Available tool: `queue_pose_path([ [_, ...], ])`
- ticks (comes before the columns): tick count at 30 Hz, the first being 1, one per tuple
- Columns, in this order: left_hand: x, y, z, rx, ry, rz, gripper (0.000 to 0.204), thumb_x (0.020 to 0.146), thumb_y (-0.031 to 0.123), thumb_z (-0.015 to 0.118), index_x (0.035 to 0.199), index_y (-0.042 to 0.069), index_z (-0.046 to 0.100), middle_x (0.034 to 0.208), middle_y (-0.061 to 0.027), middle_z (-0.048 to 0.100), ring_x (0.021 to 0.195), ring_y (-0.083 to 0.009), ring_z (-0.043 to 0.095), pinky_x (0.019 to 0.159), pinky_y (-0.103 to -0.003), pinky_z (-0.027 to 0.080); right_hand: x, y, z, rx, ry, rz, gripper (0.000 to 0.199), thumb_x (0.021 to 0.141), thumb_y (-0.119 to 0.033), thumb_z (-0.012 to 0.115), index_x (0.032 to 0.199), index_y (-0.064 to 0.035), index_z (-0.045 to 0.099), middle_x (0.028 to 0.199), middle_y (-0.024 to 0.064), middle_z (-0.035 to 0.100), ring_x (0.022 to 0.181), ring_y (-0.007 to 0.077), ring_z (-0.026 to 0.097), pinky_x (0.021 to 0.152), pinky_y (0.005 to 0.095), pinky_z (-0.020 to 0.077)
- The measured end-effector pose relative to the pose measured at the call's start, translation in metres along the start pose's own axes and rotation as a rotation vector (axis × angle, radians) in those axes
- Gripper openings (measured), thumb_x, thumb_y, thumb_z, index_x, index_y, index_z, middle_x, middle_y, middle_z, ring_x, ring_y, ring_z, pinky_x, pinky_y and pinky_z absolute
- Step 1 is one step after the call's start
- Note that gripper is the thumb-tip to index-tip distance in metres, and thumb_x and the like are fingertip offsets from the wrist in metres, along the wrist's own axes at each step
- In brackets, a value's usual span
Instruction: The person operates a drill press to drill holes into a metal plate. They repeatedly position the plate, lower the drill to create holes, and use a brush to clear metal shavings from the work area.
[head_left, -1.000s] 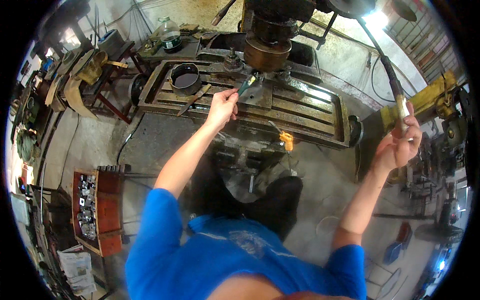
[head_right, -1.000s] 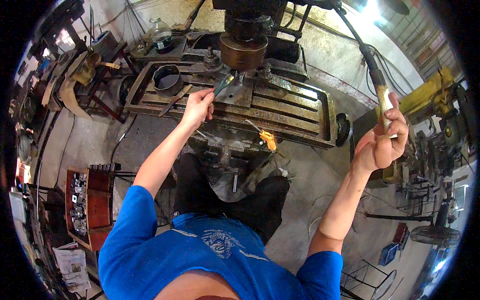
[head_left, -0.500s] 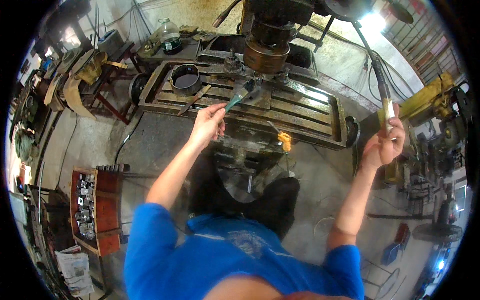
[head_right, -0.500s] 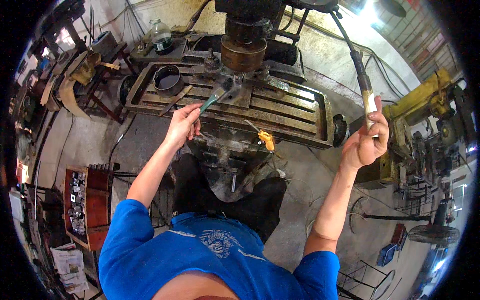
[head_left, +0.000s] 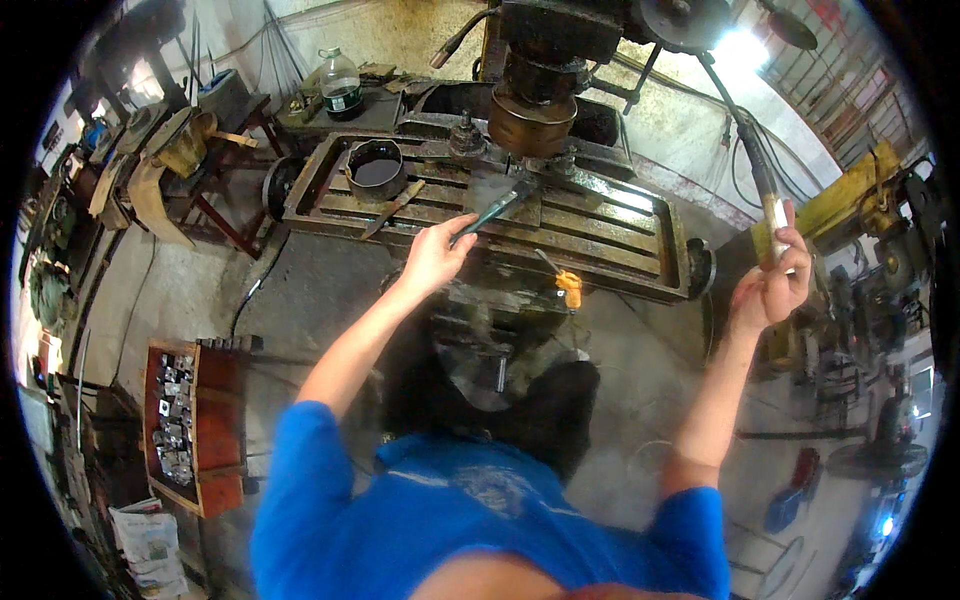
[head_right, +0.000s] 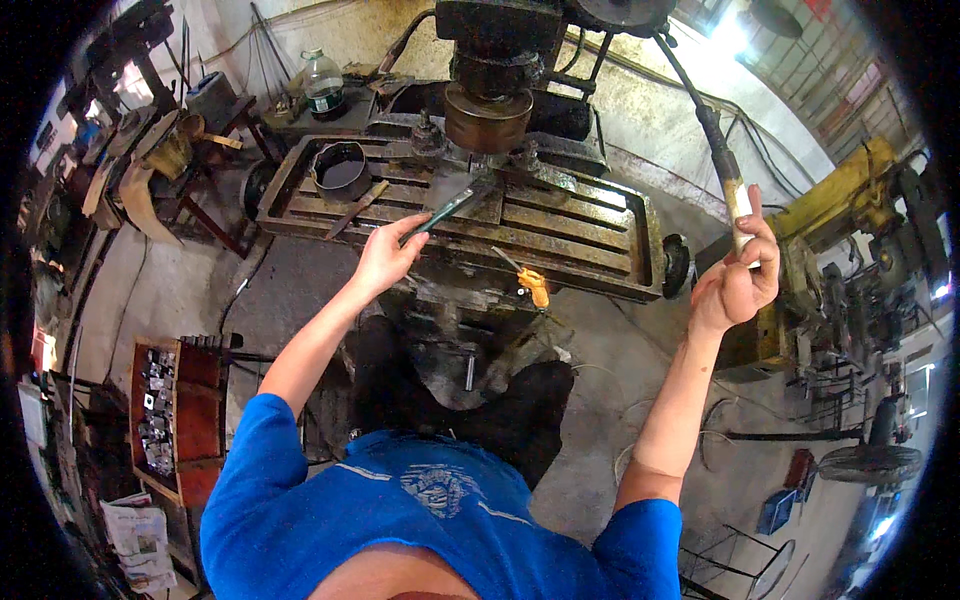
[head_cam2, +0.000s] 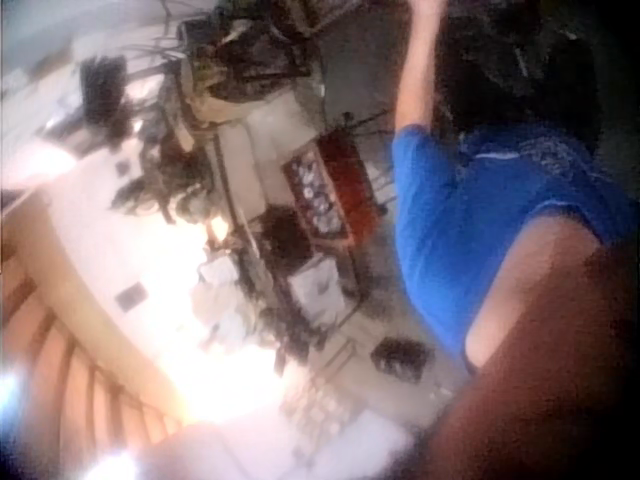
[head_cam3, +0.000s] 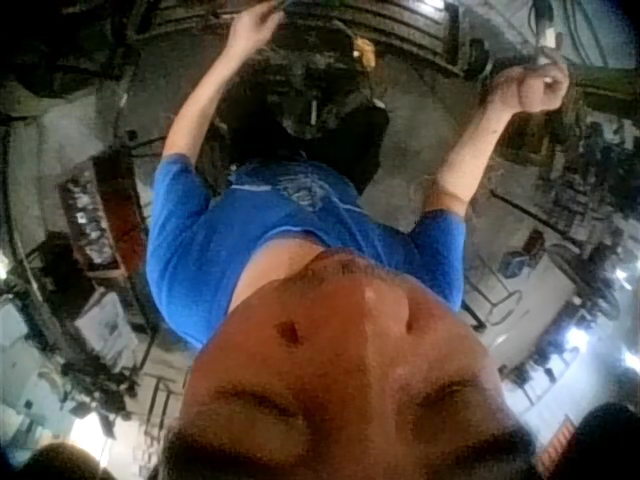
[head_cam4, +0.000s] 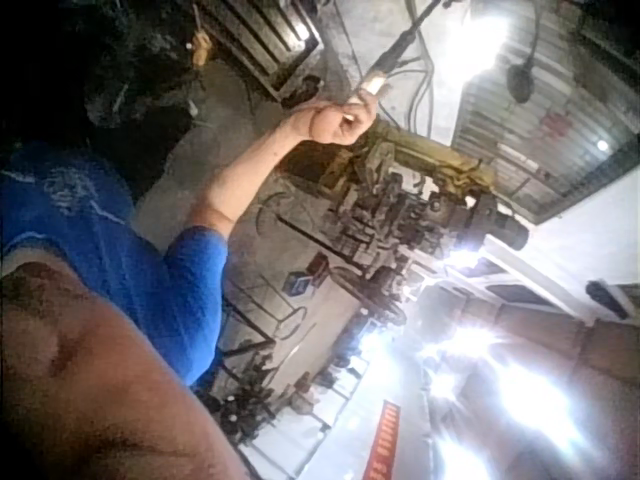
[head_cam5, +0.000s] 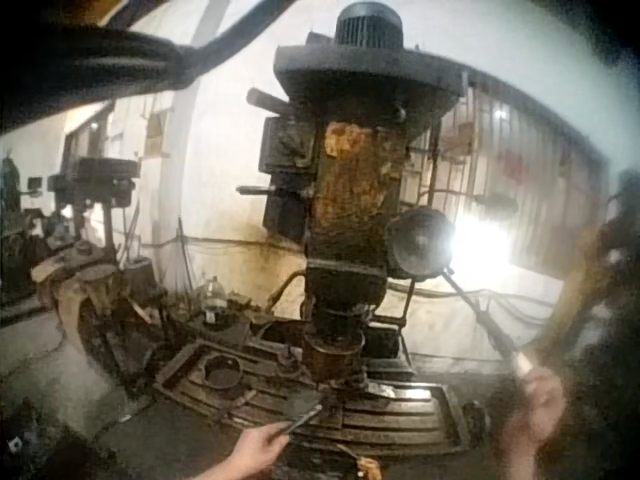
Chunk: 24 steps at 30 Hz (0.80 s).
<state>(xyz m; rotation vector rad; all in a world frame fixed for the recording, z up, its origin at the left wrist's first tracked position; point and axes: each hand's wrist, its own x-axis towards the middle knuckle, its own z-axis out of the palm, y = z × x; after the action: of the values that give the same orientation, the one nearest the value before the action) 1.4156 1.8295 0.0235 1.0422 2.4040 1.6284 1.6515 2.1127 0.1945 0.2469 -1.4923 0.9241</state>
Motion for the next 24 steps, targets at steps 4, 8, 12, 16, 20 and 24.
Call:
queue_pose_path([
  [4, 0.011, 0.002, 0.004, 0.079, 0.005, 0.127, 0.033, 0.077, 0.016, 0.062, 0.109, 0.009, 0.059, 0.093, -0.0166, 0.063, 0.079, -0.0293, 0.062, 0.070, -0.034, 0.047, 0.008, -0.008, 0.010, -0.044, 0.123, -0.007, 0.009, 0.057, 0.003, 0.036, 0.063, -0.0029, 0.037, 0.088, 0.0189, 0.054, 0.116, 0.0510, 0.037, 0.101, 0.0580, 0.0186],
  [8, 0.019, 0.004, 0.006, 0.065, -0.008, 0.101, 0.032, 0.078, 0.015, 0.061, 0.109, 0.007, 0.059, 0.096, -0.0160, 0.063, 0.084, -0.0293, 0.062, 0.074, -0.034, 0.047, 0.018, -0.005, 0.007, -0.017, 0.096, -0.060, 0.006, 0.067, 0.001, 0.041, 0.064, -0.0037, 0.038, 0.086, 0.0176, 0.055, 0.115, 0.0499, 0.039, 0.099, 0.0601, 0.0208],
  [12, 0.026, 0.005, 0.007, 0.076, -0.020, 0.097, 0.031, 0.079, 0.014, 0.060, 0.109, 0.004, 0.058, 0.102, -0.0153, 0.062, 0.097, -0.0288, 0.059, 0.082, -0.032, 0.046, 0.031, -0.008, 0.008, -0.017, 0.106, -0.092, 0.005, 0.067, 0.000, 0.043, 0.065, -0.0038, 0.040, 0.088, 0.0182, 0.057, 0.113, 0.0497, 0.041, 0.099, 0.0607, 0.0194],
  [16, 0.031, 0.005, 0.008, 0.036, -0.015, 0.121, 0.030, 0.079, 0.013, 0.059, 0.108, 0.004, 0.059, 0.103, -0.0155, 0.061, 0.098, -0.0287, 0.059, 0.083, -0.032, 0.045, 0.049, -0.004, 0.000, 0.067, -0.008, -0.182, 0.005, 0.065, 0.000, 0.043, 0.065, -0.0041, 0.041, 0.087, 0.0175, 0.058, 0.112, 0.0500, 0.041, 0.100, 0.0605, 0.0181],
  [20, 0.033, 0.003, 0.009, 0.041, -0.026, 0.104, 0.031, 0.080, 0.012, 0.059, 0.110, 0.004, 0.058, 0.102, -0.0152, 0.062, 0.098, -0.0243, 0.060, 0.084, -0.031, 0.044, 0.064, -0.007, 0.000, 0.022, -0.051, -0.226, 0.005, 0.070, 0.000, 0.043, 0.067, -0.0032, 0.045, 0.087, 0.0166, 0.058, 0.110, 0.0498, 0.043, 0.100, 0.0594, 0.0211],
  [24, 0.038, 0.007, 0.012, 0.061, -0.045, 0.122, 0.031, 0.080, 0.012, 0.059, 0.110, 0.004, 0.058, 0.101, -0.0154, 0.063, 0.097, -0.0218, 0.060, 0.083, -0.031, 0.044, 0.083, -0.010, -0.008, 0.040, -0.135, -0.276, 0.011, 0.077, 0.000, 0.042, 0.075, 0.0010, 0.053, 0.088, 0.0162, 0.058, 0.109, 0.0465, 0.046, 0.099, 0.0565, 0.0268],
])
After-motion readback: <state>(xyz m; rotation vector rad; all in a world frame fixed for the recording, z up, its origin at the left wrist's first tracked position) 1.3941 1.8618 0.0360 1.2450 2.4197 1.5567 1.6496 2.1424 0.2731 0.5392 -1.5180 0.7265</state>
